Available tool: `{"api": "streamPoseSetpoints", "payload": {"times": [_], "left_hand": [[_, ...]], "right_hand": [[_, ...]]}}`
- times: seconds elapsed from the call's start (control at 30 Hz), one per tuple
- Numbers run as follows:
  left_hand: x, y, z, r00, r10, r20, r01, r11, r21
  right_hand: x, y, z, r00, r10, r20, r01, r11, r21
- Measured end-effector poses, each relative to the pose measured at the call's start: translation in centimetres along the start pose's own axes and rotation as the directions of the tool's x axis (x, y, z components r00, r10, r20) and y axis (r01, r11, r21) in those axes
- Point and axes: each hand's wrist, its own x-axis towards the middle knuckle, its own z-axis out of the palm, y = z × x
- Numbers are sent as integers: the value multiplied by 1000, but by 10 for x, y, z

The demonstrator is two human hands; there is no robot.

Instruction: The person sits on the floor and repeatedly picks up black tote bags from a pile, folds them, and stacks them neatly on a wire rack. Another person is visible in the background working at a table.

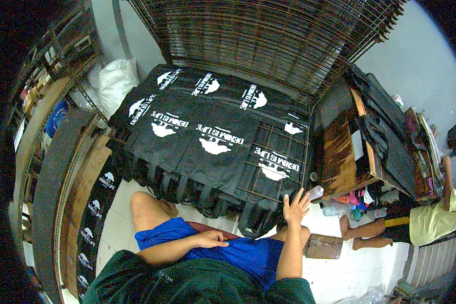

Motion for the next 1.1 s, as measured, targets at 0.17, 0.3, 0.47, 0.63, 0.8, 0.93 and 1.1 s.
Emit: {"api": "streamPoseSetpoints", "payload": {"times": [0.17, 0.3, 0.47, 0.63, 0.8, 0.93, 1.1], "left_hand": [[26, -49, 21, 977, 203, -65, -208, 975, -74], [28, -49, 22, 963, 248, -110, -257, 963, -77], [14, -23, 10, 995, 98, 0, -97, 991, -96], [20, -44, 17, 995, 101, -25, -103, 989, -106], [16, -33, 17, 995, 96, -8, -96, 982, -161], [23, -60, 22, 999, 23, -32, -29, 974, -224], [11, -27, 13, 997, -80, 16, 81, 951, -300]], "right_hand": [[-1, -4, -1, 1000, -23, 1, 23, 999, 24], [0, 1, 1, 1000, -18, -16, 19, 999, 33], [2, 0, -1, 1000, 7, 26, -9, 997, 83], [-7, 0, -17, 998, 15, 59, -31, 958, 284], [-1, 19, -76, 944, -118, -308, 315, 594, 740], [15, 17, -177, 925, 51, -377, 354, 249, 902], [75, 98, -283, 885, 227, -406, 442, -136, 887]]}}
